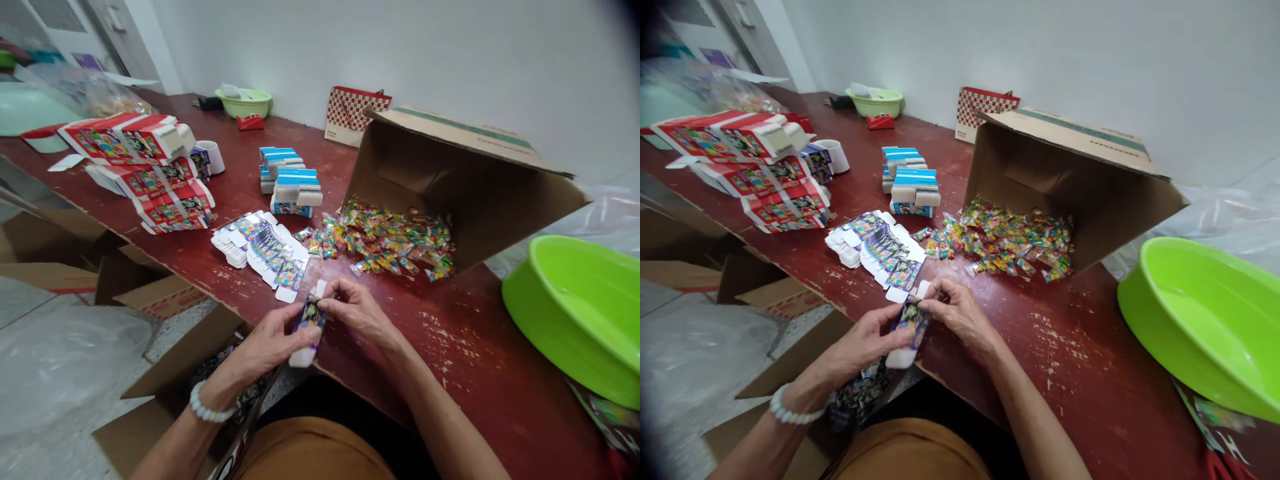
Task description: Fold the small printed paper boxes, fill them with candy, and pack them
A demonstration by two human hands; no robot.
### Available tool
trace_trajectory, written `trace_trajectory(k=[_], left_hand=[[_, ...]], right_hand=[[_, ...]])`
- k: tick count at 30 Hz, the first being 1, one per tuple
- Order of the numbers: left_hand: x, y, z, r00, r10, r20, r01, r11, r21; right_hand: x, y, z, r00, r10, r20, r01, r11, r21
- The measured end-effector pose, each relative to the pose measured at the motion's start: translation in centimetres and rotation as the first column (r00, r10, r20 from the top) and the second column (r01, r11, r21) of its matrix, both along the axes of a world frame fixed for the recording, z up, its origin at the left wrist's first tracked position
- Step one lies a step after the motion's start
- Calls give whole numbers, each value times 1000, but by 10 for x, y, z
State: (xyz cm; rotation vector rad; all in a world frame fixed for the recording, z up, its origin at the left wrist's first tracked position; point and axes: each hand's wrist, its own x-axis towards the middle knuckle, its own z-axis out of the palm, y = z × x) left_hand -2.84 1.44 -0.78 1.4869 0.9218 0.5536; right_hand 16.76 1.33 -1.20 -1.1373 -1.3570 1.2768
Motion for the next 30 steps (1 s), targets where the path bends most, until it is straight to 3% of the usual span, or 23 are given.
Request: trace_trajectory(k=[2, 4, 7, 11, 15, 23, 30], left_hand=[[5, -6, 3, 964, -149, 219, 209, 936, -283], [11, -11, 1, 931, -147, 333, 282, 870, -405], [16, -16, -3, 933, -87, 348, 242, 868, -434], [20, -15, -1, 950, -122, 287, 236, 883, -405], [23, -16, 5, 945, -140, 296, 261, 867, -425], [26, -23, 0, 921, -102, 375, 309, 778, -547], [21, -21, 2, 911, -276, 305, 402, 756, -516]], right_hand=[[3, -15, 7, 994, 70, -82, -71, 997, -13], [7, -24, 8, 995, 78, -70, -77, 997, 6], [10, -31, 7, 989, 18, 146, -39, 989, 142], [6, -43, 15, 886, -167, 433, 58, 966, 254], [1, -55, 24, 790, -318, 525, 156, 932, 328], [18, -56, 23, 898, -105, 428, -32, 953, 301], [21, -64, 18, 921, 119, 371, -167, 981, 101]])
